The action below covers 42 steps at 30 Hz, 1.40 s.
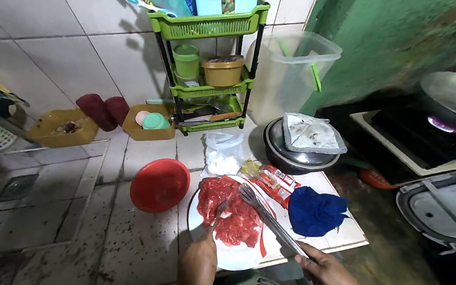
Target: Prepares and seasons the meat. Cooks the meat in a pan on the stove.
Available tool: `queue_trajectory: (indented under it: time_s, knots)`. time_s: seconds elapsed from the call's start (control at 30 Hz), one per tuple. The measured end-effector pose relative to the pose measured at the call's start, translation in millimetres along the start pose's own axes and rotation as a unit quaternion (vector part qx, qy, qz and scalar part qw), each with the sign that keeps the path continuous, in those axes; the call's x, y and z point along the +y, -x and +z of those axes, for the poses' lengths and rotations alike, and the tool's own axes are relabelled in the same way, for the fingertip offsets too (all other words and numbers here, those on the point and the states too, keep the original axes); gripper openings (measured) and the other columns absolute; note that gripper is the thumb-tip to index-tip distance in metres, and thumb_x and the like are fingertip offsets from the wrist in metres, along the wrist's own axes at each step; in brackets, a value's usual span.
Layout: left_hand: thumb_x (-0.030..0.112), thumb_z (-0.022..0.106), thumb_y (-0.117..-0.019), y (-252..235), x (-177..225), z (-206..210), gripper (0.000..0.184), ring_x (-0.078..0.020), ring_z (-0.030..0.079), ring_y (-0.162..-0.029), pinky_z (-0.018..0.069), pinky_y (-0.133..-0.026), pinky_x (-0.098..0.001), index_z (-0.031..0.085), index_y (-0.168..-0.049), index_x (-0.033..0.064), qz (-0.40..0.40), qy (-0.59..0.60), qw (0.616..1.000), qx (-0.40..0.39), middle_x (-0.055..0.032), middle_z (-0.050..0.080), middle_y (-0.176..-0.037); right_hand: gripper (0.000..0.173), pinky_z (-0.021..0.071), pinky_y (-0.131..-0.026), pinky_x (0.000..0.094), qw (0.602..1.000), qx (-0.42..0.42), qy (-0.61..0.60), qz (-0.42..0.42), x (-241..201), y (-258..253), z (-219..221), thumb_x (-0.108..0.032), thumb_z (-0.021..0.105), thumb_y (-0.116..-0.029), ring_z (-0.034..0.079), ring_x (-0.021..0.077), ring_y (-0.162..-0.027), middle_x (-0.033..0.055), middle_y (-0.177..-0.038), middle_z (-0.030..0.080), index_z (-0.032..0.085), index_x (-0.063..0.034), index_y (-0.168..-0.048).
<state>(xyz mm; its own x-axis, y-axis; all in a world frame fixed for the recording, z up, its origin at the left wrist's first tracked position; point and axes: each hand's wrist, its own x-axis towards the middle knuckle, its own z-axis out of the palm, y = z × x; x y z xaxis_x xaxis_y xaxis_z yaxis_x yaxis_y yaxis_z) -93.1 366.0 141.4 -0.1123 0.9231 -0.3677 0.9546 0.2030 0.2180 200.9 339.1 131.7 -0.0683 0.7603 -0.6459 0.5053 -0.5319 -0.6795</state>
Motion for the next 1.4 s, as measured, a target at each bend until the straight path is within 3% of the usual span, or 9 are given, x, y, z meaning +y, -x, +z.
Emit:
queue_trajectory:
  time_s: [0.13, 0.4, 0.47, 0.53, 0.6, 0.73, 1.07, 1.27, 1.4]
  knots:
    - [0.019, 0.04, -0.1089, -0.4, 0.6, 2.6, 0.042, -0.0357, 0.074, -0.094, 0.0575, -0.081, -0.0522, 0.058, -0.147, 0.0187, -0.004, 0.007, 1.0, -0.001, -0.016, 0.076, -0.104, 0.046, 0.0458, -0.047, 0.0253, 0.995, -0.052, -0.09, 0.003, 8.3, -5.9, -3.6, -0.019, 0.051, -0.1071, 0.054, 0.0093, -0.053, 0.0014, -0.075, 0.062, 0.048, -0.0157, -0.153]
    - [0.017, 0.045, -0.1066, 2.7, -3.1, 13.4, 0.039, -0.0372, 0.074, -0.088, 0.0579, -0.075, -0.0553, 0.065, -0.14, 0.0166, 0.02, 0.033, 0.997, 0.066, -0.0166, 0.076, -0.1, 0.045, 0.0471, -0.047, 0.0248, 0.983, -0.094, -0.157, 0.001, 17.5, -14.6, -10.2, -0.021, 0.05, -0.1044, 0.054, 0.0093, -0.052, 0.0008, -0.074, 0.061, 0.049, -0.0147, -0.149]
    - [0.013, 0.048, -0.1046, 4.2, -7.0, 17.3, 0.037, -0.0377, 0.075, -0.083, 0.0587, -0.072, -0.0559, 0.069, -0.135, 0.0126, 0.048, 0.055, 0.992, 0.106, -0.0176, 0.076, -0.096, 0.046, 0.049, -0.052, 0.0281, 0.997, -0.043, -0.069, -0.008, 11.0, -8.8, -9.9, -0.021, 0.055, -0.1058, 0.057, 0.0114, -0.059, 0.0041, -0.084, 0.064, 0.049, -0.0155, -0.151]
    - [0.012, 0.05, -0.1034, 6.8, -9.1, 18.3, 0.036, -0.0374, 0.075, -0.08, 0.059, -0.071, -0.0559, 0.07, -0.132, 0.0101, 0.067, 0.075, 0.986, 0.136, -0.0177, 0.076, -0.094, 0.055, 0.0572, -0.075, 0.045, 0.999, 0.01, 0.038, -0.028, 6.1, -2.2, -10.3, -0.026, 0.063, -0.1024, 0.068, 0.0239, -0.085, 0.0145, -0.11, 0.07, 0.048, -0.017, -0.154]
    - [0.01, 0.051, -0.1017, 8.2, -8.8, 18.7, 0.034, -0.0363, 0.075, -0.077, 0.0597, -0.068, -0.0553, 0.072, -0.129, 0.0074, 0.084, 0.084, 0.977, 0.176, -0.0176, 0.077, -0.092, 0.062, 0.055, -0.09, 0.057, 0.994, 0.033, 0.101, -0.027, 0.3, 4.4, -11.9, -0.033, 0.066, -0.1003, 0.07, 0.0333, -0.101, 0.0198, -0.119, 0.069, 0.045, -0.0189, -0.156]
    - [0.01, 0.052, -0.1015, 8.6, -2.2, 13.5, 0.034, -0.0343, 0.076, -0.08, 0.0604, -0.068, -0.0542, 0.072, -0.129, 0.0081, 0.088, 0.086, 0.973, 0.194, -0.0161, 0.077, -0.097, 0.061, 0.0521, -0.093, 0.0621, 0.984, 0.045, 0.173, -0.009, -10.1, 9.8, -12.0, -0.039, 0.063, -0.1019, 0.069, 0.0376, -0.103, 0.0202, -0.116, 0.071, 0.043, -0.0227, -0.157]
    - [0.019, 0.043, -0.1074, -5.0, 13.0, 0.3, 0.042, -0.0353, 0.074, -0.091, 0.0585, -0.078, -0.0527, 0.059, -0.146, 0.0202, 0.012, -0.007, 1.0, 0.027, -0.0146, 0.076, -0.106, 0.059, 0.0489, -0.098, 0.065, 0.971, 0.05, 0.231, 0.034, -20.4, 6.7, 6.7, -0.04, 0.055, -0.1064, 0.067, 0.0439, -0.112, 0.024, -0.121, 0.069, 0.039, -0.0195, -0.16]
    - [0.02, 0.042, -0.1082, -7.8, 11.8, 0.9, 0.042, -0.0352, 0.073, -0.096, 0.0575, -0.082, -0.0524, 0.056, -0.148, 0.0189, 0.005, 0.002, 1.0, -0.011, -0.0147, 0.075, -0.11, 0.052, 0.0529, -0.09, 0.0592, 0.99, 0.028, 0.139, 0.019, -11.7, 4.7, 8.9, -0.033, 0.053, -0.1076, 0.069, 0.0365, -0.095, 0.0218, -0.111, 0.07, 0.043, -0.0167, -0.156]
    - [0.018, 0.045, -0.107, -9.0, 6.5, 10.5, 0.04, -0.036, 0.074, -0.092, 0.0578, -0.08, -0.0538, 0.061, -0.143, 0.0163, 0.024, 0.016, 0.999, 0.026, -0.0153, 0.076, -0.107, 0.044, 0.0503, -0.058, 0.0367, 1.0, -0.003, 0.015, 0.009, -4.3, -2.5, 4.5, -0.025, 0.05, -0.1086, 0.056, 0.0168, -0.062, 0.009, -0.087, 0.063, 0.047, -0.0138, -0.152]
